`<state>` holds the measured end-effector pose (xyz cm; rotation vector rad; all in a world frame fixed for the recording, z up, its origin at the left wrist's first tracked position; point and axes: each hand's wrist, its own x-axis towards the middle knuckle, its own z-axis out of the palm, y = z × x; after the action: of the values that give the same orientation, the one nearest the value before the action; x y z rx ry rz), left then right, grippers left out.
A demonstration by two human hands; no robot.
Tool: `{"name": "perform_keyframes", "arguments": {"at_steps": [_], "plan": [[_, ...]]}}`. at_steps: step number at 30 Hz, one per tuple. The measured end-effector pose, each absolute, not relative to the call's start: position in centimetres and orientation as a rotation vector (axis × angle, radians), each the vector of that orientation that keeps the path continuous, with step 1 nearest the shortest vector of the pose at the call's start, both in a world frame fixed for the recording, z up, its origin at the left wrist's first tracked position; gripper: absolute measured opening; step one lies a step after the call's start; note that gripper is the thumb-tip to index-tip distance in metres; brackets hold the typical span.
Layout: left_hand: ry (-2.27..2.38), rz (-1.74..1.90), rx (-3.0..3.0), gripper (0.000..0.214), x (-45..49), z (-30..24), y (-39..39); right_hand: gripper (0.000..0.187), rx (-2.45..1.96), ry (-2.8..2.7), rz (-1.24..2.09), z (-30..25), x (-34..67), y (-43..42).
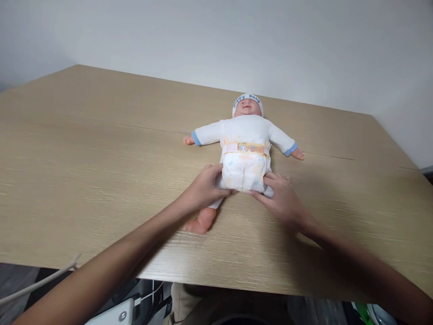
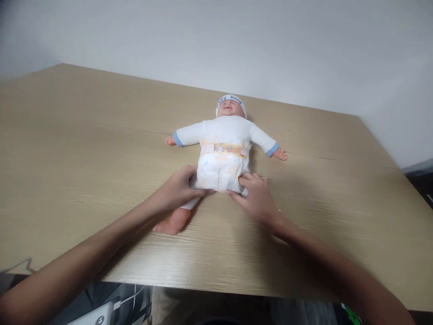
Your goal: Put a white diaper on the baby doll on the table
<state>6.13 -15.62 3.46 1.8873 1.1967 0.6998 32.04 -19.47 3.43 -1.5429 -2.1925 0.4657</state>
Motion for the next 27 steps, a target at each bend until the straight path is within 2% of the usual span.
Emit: {"name": "perform_keyframes", "arguments": {"at_steps": [9,14,18,24,27], "plan": [[0.946,0.622,1.551,0.043,5.1,4.7,-14.9,0.023,-1.43,-1.976,0.704,3.2,32.6,-19.3],[0.882,0.618,1.412,0.048,4.5,5.3,-15.0,0.014,-1.419,-1.995,0.606,3.3,32.3,-20.2],[0.919,0.676,1.442,0.056,4.8,5.3,-15.7,0.014,-1.395,-1.943,0.467,2.1,32.1,-20.3],[1.092,0.745,1.622,0.04,4.0,6.2,-17.3,0.023,-1.347,-1.897,0.484,1.0,34.1,-20.3],[1.187,0.775,1.794,0.04,2.5,6.0,-16.6,0.026,-1.365,-1.919,0.538,2.2,36.2,-20.1]]}}
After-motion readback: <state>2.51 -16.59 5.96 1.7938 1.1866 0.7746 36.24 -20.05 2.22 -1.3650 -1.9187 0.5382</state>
